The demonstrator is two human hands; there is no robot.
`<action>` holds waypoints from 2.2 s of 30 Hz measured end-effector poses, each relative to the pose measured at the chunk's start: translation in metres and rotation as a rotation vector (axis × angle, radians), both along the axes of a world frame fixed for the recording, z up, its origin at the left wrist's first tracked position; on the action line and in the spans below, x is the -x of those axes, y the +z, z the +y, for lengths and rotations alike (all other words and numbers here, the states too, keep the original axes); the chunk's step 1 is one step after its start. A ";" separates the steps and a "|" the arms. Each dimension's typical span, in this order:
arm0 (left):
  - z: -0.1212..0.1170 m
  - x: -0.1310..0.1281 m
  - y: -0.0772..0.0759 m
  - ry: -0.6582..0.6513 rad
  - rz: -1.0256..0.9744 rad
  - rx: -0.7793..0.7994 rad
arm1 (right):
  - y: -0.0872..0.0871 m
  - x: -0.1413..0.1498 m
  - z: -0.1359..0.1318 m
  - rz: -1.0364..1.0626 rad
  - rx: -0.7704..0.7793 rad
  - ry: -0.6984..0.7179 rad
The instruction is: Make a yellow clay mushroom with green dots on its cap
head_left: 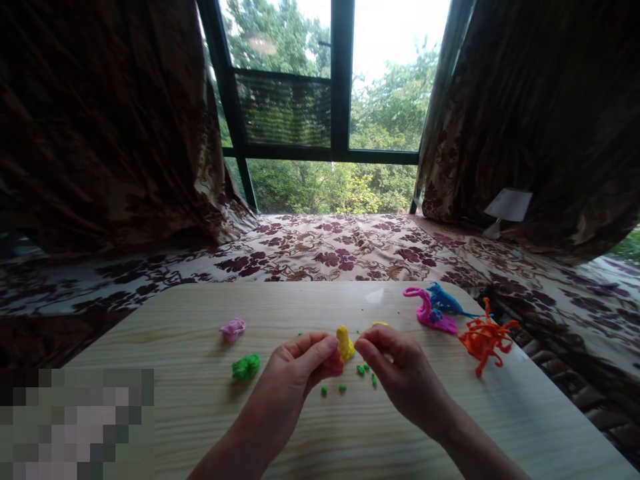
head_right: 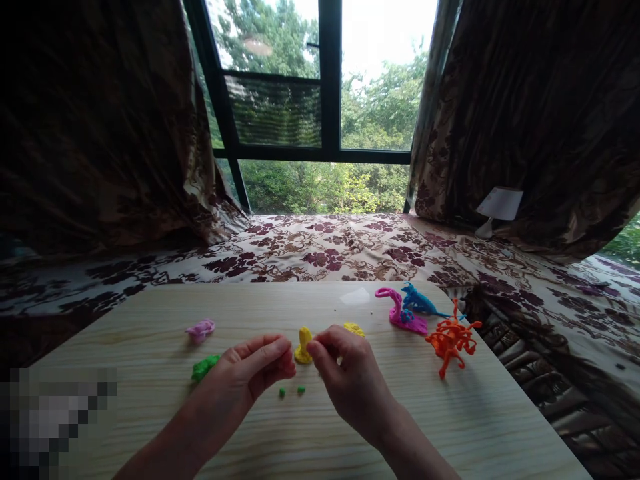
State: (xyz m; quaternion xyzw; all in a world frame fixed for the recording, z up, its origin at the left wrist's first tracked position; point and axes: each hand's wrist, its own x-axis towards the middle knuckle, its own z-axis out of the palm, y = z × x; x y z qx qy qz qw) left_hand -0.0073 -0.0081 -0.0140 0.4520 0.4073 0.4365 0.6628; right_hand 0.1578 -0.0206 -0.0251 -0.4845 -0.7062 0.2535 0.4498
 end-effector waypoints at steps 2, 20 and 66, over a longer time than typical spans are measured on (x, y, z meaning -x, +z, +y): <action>0.005 0.008 0.002 0.042 0.208 -0.148 | -0.002 -0.001 0.000 -0.067 0.015 -0.010; 0.016 0.047 -0.012 -0.037 1.303 -0.422 | -0.017 -0.005 -0.005 -0.390 0.079 0.188; -0.005 -0.005 -0.015 -0.142 -0.155 0.097 | 0.010 -0.011 -0.001 0.158 0.175 0.238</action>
